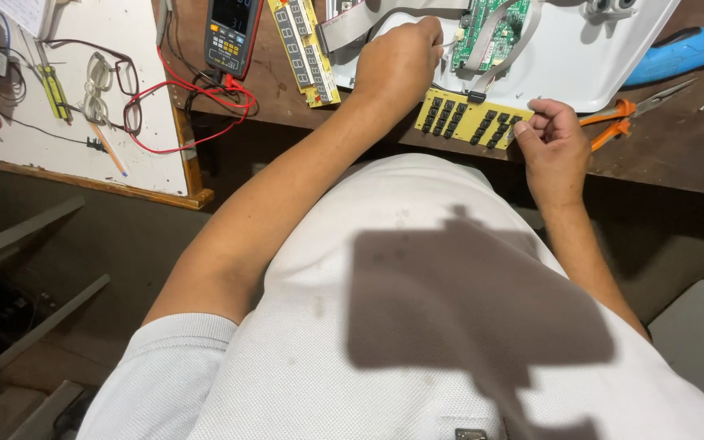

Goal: The person uses a multimeter to test connections on a circuit board and a yellow display module. They connect and disconnect probes, adjust wires, and reposition components on the workbench.

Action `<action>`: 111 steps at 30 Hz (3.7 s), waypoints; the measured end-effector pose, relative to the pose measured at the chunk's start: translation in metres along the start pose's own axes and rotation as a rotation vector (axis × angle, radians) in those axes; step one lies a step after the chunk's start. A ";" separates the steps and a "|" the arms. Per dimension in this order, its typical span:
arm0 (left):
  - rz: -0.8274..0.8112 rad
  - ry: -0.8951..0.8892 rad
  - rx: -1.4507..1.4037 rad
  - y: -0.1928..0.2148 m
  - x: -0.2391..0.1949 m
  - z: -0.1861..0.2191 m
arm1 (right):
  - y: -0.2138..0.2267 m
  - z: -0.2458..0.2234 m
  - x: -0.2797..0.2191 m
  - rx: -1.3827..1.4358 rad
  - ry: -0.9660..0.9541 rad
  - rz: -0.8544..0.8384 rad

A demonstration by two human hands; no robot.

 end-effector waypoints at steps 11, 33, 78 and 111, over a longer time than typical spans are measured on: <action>0.109 -0.027 -0.164 0.030 -0.018 0.010 | 0.000 -0.001 0.000 0.019 0.001 -0.024; -0.118 0.143 -0.129 0.008 0.019 0.012 | 0.002 0.004 0.002 -0.004 -0.001 -0.032; -0.200 0.201 0.158 -0.004 0.041 0.024 | 0.003 -0.010 0.002 0.070 -0.065 -0.062; -0.149 0.019 -0.165 0.112 -0.020 0.033 | 0.002 -0.012 0.002 0.062 -0.068 -0.071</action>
Point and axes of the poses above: each hand's wrist, its own x-axis towards the middle knuckle, its own y-axis out of the back of the hand, z = x × y, the point moved 5 cm from there along x, towards the middle knuckle, and after that the axes turned 11 degrees about z, right-handed, at the moved point
